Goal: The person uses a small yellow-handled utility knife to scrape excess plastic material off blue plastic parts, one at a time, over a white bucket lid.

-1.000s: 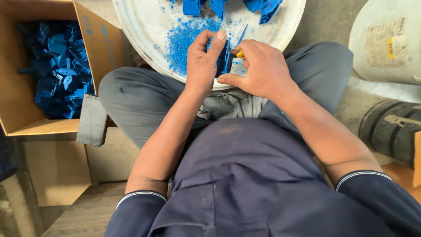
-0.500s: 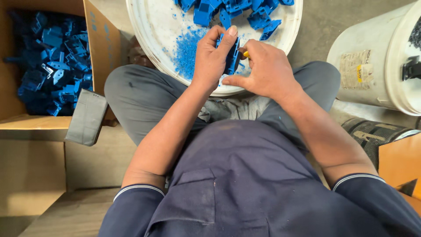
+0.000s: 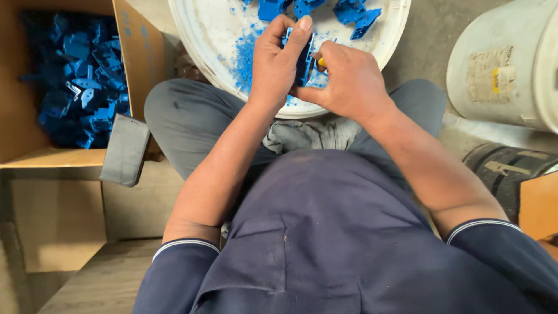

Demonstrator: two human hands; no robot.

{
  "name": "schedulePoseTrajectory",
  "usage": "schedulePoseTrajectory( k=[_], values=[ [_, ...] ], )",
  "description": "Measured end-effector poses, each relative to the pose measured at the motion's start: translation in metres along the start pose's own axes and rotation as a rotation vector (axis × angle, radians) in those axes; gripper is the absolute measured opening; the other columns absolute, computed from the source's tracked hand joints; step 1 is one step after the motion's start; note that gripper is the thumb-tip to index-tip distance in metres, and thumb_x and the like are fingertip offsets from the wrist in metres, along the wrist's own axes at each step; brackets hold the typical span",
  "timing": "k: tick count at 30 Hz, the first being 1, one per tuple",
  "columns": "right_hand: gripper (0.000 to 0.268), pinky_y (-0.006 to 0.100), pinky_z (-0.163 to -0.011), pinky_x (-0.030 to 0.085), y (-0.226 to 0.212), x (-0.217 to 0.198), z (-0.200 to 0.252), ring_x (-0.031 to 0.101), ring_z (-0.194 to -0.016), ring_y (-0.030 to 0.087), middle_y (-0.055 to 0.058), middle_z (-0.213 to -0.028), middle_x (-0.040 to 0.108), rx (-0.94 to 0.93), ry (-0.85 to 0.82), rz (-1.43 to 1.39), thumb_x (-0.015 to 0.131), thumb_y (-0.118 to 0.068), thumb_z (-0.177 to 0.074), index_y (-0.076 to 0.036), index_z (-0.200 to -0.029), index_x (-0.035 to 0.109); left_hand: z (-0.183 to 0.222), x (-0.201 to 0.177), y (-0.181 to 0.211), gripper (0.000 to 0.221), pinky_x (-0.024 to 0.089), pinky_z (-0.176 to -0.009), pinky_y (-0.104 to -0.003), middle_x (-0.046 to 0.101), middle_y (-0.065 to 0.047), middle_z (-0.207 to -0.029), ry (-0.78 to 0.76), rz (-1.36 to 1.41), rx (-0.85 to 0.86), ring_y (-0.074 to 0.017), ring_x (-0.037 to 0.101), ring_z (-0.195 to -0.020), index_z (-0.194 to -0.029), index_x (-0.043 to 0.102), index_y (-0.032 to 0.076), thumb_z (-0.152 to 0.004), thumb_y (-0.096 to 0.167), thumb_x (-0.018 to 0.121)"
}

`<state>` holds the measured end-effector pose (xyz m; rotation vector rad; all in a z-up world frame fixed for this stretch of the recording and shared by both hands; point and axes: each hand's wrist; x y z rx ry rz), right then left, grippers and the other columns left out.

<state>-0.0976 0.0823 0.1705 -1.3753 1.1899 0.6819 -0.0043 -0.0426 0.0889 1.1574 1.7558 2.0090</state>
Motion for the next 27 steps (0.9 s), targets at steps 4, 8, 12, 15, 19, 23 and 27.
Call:
schedulePoseTrajectory(
  k=[4, 8, 12, 15, 19, 23, 27],
  values=[
    [0.06, 0.042, -0.065, 0.053, 0.015, 0.003, 0.003, 0.067, -0.071, 0.031, 0.012, -0.081, 0.068, 0.02, -0.004, -0.022, 0.094, -0.048, -0.08, -0.001, -0.095, 0.061, -0.004, 0.008, -0.001, 0.035, 0.041, -0.064, -0.025, 0.057, 0.005, -0.078, -0.014, 0.025, -0.011, -0.0038, 0.046, -0.073, -0.087, 0.059, 0.007, -0.105, 0.035, 0.069],
    [0.05, 0.042, -0.065, 0.052, 0.023, 0.007, 0.011, 0.067, -0.073, 0.03, 0.01, -0.08, 0.067, -0.025, 0.02, -0.021, 0.092, -0.045, -0.087, -0.006, -0.092, 0.062, -0.006, 0.017, -0.001, 0.034, 0.039, -0.06, -0.024, 0.055, 0.006, -0.074, 0.025, 0.041, -0.071, -0.0035, 0.044, -0.069, -0.085, 0.058, 0.008, -0.103, 0.035, 0.069],
    [0.047, 0.041, -0.067, 0.051, 0.029, 0.008, 0.011, 0.067, -0.077, 0.03, 0.008, -0.084, 0.067, -0.061, 0.054, -0.041, 0.091, -0.043, -0.092, -0.007, -0.093, 0.061, -0.012, 0.023, 0.0, 0.033, 0.039, -0.054, -0.025, 0.052, 0.006, -0.07, 0.068, 0.017, -0.132, -0.0039, 0.045, -0.062, -0.083, 0.056, 0.01, -0.1, 0.035, 0.068],
    [0.056, 0.04, -0.061, 0.051, 0.035, 0.002, 0.008, 0.064, -0.067, 0.028, 0.011, -0.076, 0.063, 0.093, 0.049, -0.205, 0.091, -0.046, -0.081, -0.001, -0.096, 0.063, -0.014, 0.029, -0.004, 0.034, 0.034, -0.059, -0.025, 0.052, 0.006, -0.075, 0.1, -0.023, -0.063, -0.0034, 0.04, -0.069, -0.086, 0.06, 0.008, -0.104, 0.035, 0.067],
    [0.055, 0.039, -0.064, 0.051, 0.047, -0.001, 0.008, 0.065, -0.072, 0.029, 0.01, -0.081, 0.065, -0.016, 0.073, -0.191, 0.091, -0.047, -0.085, -0.003, -0.095, 0.061, -0.016, 0.032, -0.009, 0.034, 0.031, -0.059, -0.026, 0.051, 0.007, -0.076, 0.112, -0.059, -0.094, -0.0041, 0.037, -0.07, -0.085, 0.059, 0.008, -0.105, 0.034, 0.068],
    [0.054, 0.039, -0.062, 0.05, 0.056, 0.001, 0.009, 0.065, -0.07, 0.029, 0.009, -0.078, 0.065, -0.021, 0.063, -0.192, 0.091, -0.047, -0.087, -0.003, -0.092, 0.06, -0.017, 0.036, -0.012, 0.033, 0.032, -0.06, -0.027, 0.052, 0.006, -0.077, 0.09, -0.036, -0.107, -0.0048, 0.038, -0.07, -0.087, 0.06, 0.007, -0.105, 0.033, 0.068],
    [0.056, 0.04, -0.06, 0.049, 0.06, 0.003, 0.014, 0.064, -0.067, 0.029, 0.009, -0.074, 0.063, -0.014, 0.043, -0.202, 0.09, -0.048, -0.088, -0.004, -0.082, 0.057, -0.015, 0.037, -0.013, 0.034, 0.03, -0.057, -0.026, 0.05, 0.007, -0.074, 0.091, -0.129, -0.128, -0.0042, 0.035, -0.067, -0.084, 0.057, 0.009, -0.105, 0.034, 0.067]
  ],
)
Point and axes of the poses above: each hand's wrist, its own z-axis away from the middle knuckle, its own x-axis out of the palm, y = z × x
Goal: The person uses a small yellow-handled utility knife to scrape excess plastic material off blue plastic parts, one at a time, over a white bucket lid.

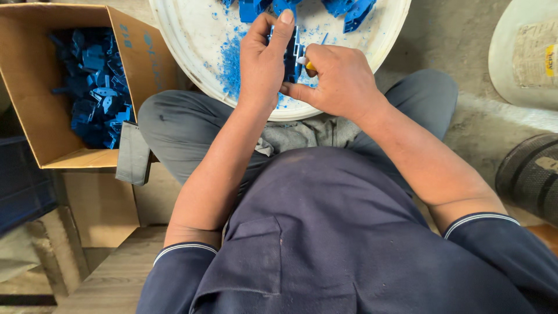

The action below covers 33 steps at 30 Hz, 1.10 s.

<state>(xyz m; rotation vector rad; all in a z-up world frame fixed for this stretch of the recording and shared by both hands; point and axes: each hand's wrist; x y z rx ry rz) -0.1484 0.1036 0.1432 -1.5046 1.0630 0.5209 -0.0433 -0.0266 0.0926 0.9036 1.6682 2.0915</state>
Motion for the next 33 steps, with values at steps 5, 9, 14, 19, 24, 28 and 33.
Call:
schedulePoseTrajectory(
  k=[5, 9, 14, 19, 24, 28, 33],
  values=[
    [0.051, 0.041, -0.06, 0.048, 0.004, 0.003, 0.007, 0.064, -0.069, 0.029, 0.007, -0.073, 0.063, 0.008, -0.024, 0.027, 0.089, -0.048, -0.093, -0.006, -0.083, 0.061, -0.003, 0.003, -0.007, 0.031, 0.035, -0.063, -0.026, 0.052, 0.006, -0.078, -0.015, 0.037, 0.013, -0.0048, 0.04, -0.072, -0.087, 0.06, 0.008, -0.106, 0.031, 0.068],
    [0.053, 0.041, -0.062, 0.049, 0.006, -0.001, 0.007, 0.063, -0.069, 0.029, 0.008, -0.079, 0.064, 0.0, 0.087, -0.02, 0.088, -0.05, -0.088, -0.003, -0.094, 0.064, -0.005, 0.008, -0.007, 0.029, 0.036, -0.063, -0.026, 0.053, 0.006, -0.077, 0.024, 0.057, -0.036, -0.0051, 0.04, -0.072, -0.085, 0.06, 0.009, -0.105, 0.029, 0.067],
    [0.052, 0.041, -0.065, 0.05, 0.009, -0.001, 0.01, 0.065, -0.074, 0.029, 0.006, -0.08, 0.064, -0.046, 0.043, 0.047, 0.086, -0.053, -0.092, -0.006, -0.09, 0.062, 0.0, 0.009, -0.007, 0.03, 0.036, -0.062, -0.027, 0.051, 0.005, -0.076, 0.004, 0.071, -0.066, -0.0051, 0.04, -0.071, -0.084, 0.057, 0.009, -0.106, 0.028, 0.067],
    [0.055, 0.042, -0.061, 0.048, 0.008, 0.002, 0.011, 0.065, -0.071, 0.029, 0.006, -0.076, 0.064, -0.02, 0.016, 0.079, 0.086, -0.055, -0.092, -0.007, -0.084, 0.06, 0.001, 0.008, -0.005, 0.028, 0.039, -0.059, -0.026, 0.054, 0.004, -0.075, 0.011, 0.115, -0.104, -0.0053, 0.045, -0.067, -0.086, 0.058, 0.009, -0.104, 0.028, 0.067],
    [0.056, 0.042, -0.063, 0.048, 0.004, 0.004, 0.01, 0.063, -0.074, 0.03, 0.008, -0.079, 0.063, -0.068, 0.112, 0.097, 0.089, -0.054, -0.089, -0.006, -0.087, 0.06, 0.0, 0.007, -0.007, 0.028, 0.043, -0.059, -0.027, 0.055, 0.003, -0.075, 0.033, 0.15, -0.084, -0.0059, 0.047, -0.067, -0.087, 0.059, 0.008, -0.105, 0.028, 0.067],
    [0.054, 0.042, -0.064, 0.048, 0.005, 0.002, 0.008, 0.064, -0.075, 0.029, 0.006, -0.081, 0.064, -0.079, 0.087, 0.084, 0.088, -0.052, -0.09, -0.007, -0.086, 0.058, 0.001, 0.006, -0.006, 0.029, 0.038, -0.057, -0.027, 0.051, 0.004, -0.074, 0.037, 0.078, -0.099, -0.0055, 0.043, -0.065, -0.086, 0.059, 0.008, -0.105, 0.028, 0.067],
    [0.055, 0.042, -0.058, 0.047, 0.006, 0.008, 0.011, 0.063, -0.068, 0.029, 0.007, -0.073, 0.061, -0.063, 0.06, 0.089, 0.085, -0.055, -0.092, -0.008, -0.082, 0.059, 0.003, 0.003, -0.009, 0.027, 0.042, -0.058, -0.027, 0.053, 0.004, -0.074, 0.044, 0.149, -0.14, -0.0063, 0.047, -0.065, -0.086, 0.059, 0.009, -0.103, 0.028, 0.066]
  ],
)
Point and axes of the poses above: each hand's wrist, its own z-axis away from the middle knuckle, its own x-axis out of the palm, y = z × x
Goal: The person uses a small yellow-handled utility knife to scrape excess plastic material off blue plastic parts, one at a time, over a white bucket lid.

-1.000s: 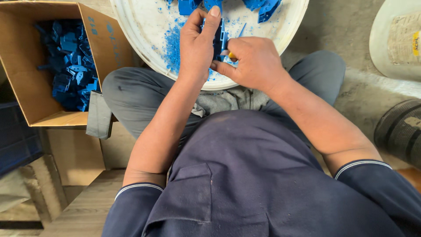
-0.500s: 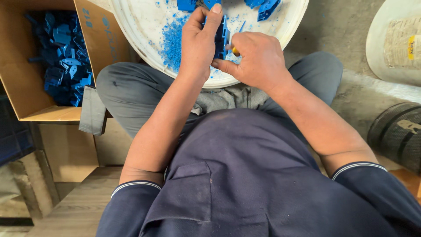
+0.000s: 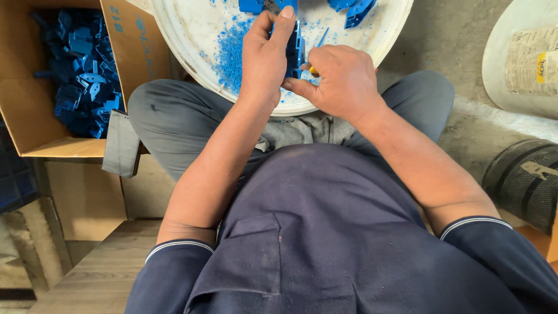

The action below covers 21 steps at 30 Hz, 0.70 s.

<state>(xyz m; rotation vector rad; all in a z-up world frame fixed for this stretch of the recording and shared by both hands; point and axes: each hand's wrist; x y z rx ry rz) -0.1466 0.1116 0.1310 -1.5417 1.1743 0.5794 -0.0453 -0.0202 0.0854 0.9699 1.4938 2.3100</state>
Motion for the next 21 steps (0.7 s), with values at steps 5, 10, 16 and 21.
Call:
schedulePoseTrajectory(
  k=[5, 10, 16, 21],
  values=[
    [0.057, 0.042, -0.059, 0.045, -0.004, 0.008, 0.004, 0.062, -0.068, 0.031, 0.008, -0.071, 0.06, 0.081, -0.029, -0.041, 0.079, -0.056, -0.099, -0.007, -0.077, 0.058, -0.004, -0.006, -0.01, 0.03, 0.04, -0.064, -0.026, 0.051, 0.005, -0.08, 0.091, 0.007, 0.058, -0.0054, 0.043, -0.073, -0.088, 0.058, 0.008, -0.107, 0.03, 0.065],
    [0.066, 0.04, -0.055, 0.043, -0.005, 0.003, -0.002, 0.055, -0.058, 0.03, 0.014, -0.066, 0.055, 0.248, -0.024, -0.315, 0.07, -0.061, -0.098, 0.0, -0.079, 0.054, 0.003, -0.008, -0.001, 0.024, 0.044, -0.067, -0.03, 0.053, 0.002, -0.084, 0.049, 0.366, 0.054, -0.0092, 0.049, -0.076, -0.096, 0.054, 0.01, -0.112, 0.028, 0.056],
    [0.067, 0.041, -0.054, 0.04, -0.005, 0.008, -0.007, 0.051, -0.057, 0.031, 0.014, -0.063, 0.052, 0.311, -0.05, -0.353, 0.064, -0.062, -0.103, -0.001, -0.078, 0.051, 0.014, 0.0, 0.007, 0.022, 0.051, -0.084, -0.032, 0.064, -0.005, -0.099, -0.021, 0.443, 0.124, -0.0131, 0.06, -0.089, -0.106, 0.056, 0.008, -0.113, 0.027, 0.047],
    [0.065, 0.042, -0.053, 0.039, -0.004, 0.015, -0.004, 0.05, -0.054, 0.033, 0.014, -0.059, 0.05, 0.335, -0.091, -0.314, 0.062, -0.06, -0.103, -0.002, -0.074, 0.052, 0.018, -0.003, 0.004, 0.025, 0.049, -0.081, -0.032, 0.063, -0.004, -0.1, -0.042, 0.418, 0.148, -0.0122, 0.058, -0.088, -0.106, 0.055, 0.007, -0.115, 0.029, 0.047]
  ],
)
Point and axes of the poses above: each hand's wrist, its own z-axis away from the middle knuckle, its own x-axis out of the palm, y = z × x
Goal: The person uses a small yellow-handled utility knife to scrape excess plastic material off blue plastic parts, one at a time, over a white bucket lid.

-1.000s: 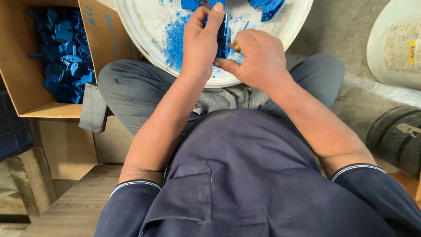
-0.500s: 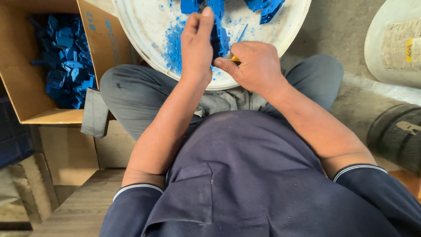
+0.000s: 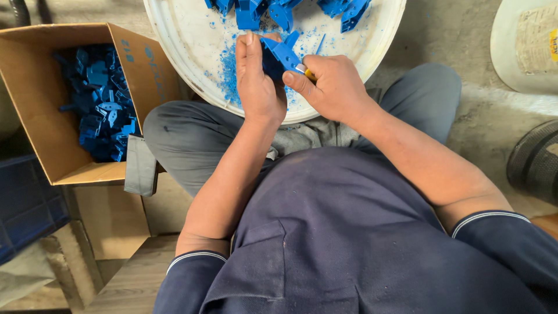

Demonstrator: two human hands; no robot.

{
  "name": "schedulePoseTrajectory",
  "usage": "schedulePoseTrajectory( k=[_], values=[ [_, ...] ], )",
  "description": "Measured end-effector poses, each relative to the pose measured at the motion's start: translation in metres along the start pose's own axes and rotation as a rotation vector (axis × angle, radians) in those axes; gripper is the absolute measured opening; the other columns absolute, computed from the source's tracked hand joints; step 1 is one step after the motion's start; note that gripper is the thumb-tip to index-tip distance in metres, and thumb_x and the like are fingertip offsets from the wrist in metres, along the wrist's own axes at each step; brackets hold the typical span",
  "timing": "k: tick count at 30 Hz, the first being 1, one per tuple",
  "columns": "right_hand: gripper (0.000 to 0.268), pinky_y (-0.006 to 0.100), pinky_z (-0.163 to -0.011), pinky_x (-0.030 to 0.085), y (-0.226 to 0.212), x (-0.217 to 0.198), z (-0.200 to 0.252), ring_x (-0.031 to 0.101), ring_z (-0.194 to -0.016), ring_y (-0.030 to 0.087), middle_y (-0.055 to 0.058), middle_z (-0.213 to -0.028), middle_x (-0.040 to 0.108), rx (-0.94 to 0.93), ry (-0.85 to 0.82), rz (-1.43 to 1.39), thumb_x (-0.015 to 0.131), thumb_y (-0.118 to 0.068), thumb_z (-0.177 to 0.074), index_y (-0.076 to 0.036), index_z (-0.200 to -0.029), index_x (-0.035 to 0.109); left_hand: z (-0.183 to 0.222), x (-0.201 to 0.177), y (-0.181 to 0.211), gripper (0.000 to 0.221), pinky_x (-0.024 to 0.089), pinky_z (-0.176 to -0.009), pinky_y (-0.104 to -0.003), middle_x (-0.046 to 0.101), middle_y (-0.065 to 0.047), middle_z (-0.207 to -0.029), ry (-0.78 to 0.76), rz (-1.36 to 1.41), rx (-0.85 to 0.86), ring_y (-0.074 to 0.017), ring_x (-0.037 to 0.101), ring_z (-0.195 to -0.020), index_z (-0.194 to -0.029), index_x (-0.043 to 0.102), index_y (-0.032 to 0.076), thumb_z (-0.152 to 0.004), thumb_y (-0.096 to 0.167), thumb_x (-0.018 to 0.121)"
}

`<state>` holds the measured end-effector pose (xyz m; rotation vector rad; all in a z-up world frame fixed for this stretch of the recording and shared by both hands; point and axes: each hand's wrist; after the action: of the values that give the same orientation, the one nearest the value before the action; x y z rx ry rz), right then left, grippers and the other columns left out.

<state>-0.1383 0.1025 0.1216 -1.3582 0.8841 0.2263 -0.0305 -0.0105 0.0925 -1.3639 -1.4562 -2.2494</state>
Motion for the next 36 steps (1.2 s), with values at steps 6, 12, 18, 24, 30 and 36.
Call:
schedulePoseTrajectory(
  k=[6, 12, 18, 24, 30, 36],
  values=[
    [0.063, 0.044, -0.057, 0.041, 0.004, 0.006, 0.002, 0.056, -0.062, 0.034, 0.013, -0.066, 0.054, -0.108, 0.036, 0.111, 0.066, -0.057, -0.105, -0.003, -0.075, 0.056, -0.002, -0.005, -0.006, 0.025, 0.046, -0.074, -0.03, 0.053, 0.001, -0.092, 0.091, -0.015, -0.017, -0.0083, 0.05, -0.083, -0.103, 0.052, 0.011, -0.116, 0.032, 0.052],
    [0.056, 0.04, -0.063, 0.045, -0.009, -0.001, 0.008, 0.056, -0.069, 0.026, 0.008, -0.076, 0.056, -0.117, 0.103, 0.046, 0.08, -0.056, -0.095, -0.003, -0.1, 0.065, -0.01, -0.007, -0.002, 0.024, 0.044, -0.068, -0.028, 0.053, 0.003, -0.085, 0.097, -0.084, -0.144, -0.0065, 0.049, -0.077, -0.095, 0.055, 0.011, -0.104, 0.029, 0.068],
    [0.059, 0.041, -0.067, 0.045, -0.009, -0.005, 0.006, 0.057, -0.078, 0.028, 0.005, -0.078, 0.057, -0.261, 0.147, 0.228, 0.081, -0.062, -0.092, -0.005, -0.097, 0.065, -0.008, -0.006, -0.006, 0.028, 0.042, -0.061, -0.027, 0.053, 0.003, -0.079, 0.12, -0.136, -0.167, -0.0056, 0.048, -0.068, -0.09, 0.054, 0.01, -0.1, 0.028, 0.073],
    [0.059, 0.042, -0.068, 0.045, -0.006, -0.002, 0.009, 0.055, -0.082, 0.029, 0.007, -0.084, 0.057, -0.287, 0.145, 0.331, 0.076, -0.063, -0.098, -0.005, -0.095, 0.063, -0.007, -0.005, -0.006, 0.028, 0.041, -0.056, -0.027, 0.053, 0.003, -0.076, 0.124, -0.142, -0.181, -0.0058, 0.048, -0.064, -0.088, 0.054, 0.01, -0.099, 0.027, 0.074],
    [0.06, 0.041, -0.068, 0.046, -0.008, -0.002, 0.009, 0.055, -0.082, 0.029, 0.007, -0.084, 0.057, -0.275, 0.14, 0.305, 0.075, -0.063, -0.097, -0.004, -0.096, 0.062, -0.007, -0.004, -0.004, 0.03, 0.034, -0.049, -0.026, 0.051, 0.004, -0.071, 0.167, -0.21, -0.215, -0.0046, 0.043, -0.058, -0.084, 0.053, 0.012, -0.097, 0.029, 0.073],
    [0.059, 0.042, -0.069, 0.046, -0.008, -0.001, 0.01, 0.055, -0.082, 0.03, 0.007, -0.085, 0.057, -0.269, 0.151, 0.314, 0.076, -0.062, -0.097, -0.005, -0.096, 0.062, -0.006, -0.005, -0.007, 0.029, 0.04, -0.056, -0.027, 0.054, 0.003, -0.075, 0.139, -0.159, -0.193, -0.0059, 0.048, -0.064, -0.087, 0.053, 0.01, -0.098, 0.028, 0.074]
  ],
)
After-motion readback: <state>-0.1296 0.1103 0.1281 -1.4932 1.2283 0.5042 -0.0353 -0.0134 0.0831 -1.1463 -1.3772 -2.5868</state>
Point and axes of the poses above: each hand's wrist, its own z-axis away from the middle knuckle, its own x-axis out of the palm, y = z × x
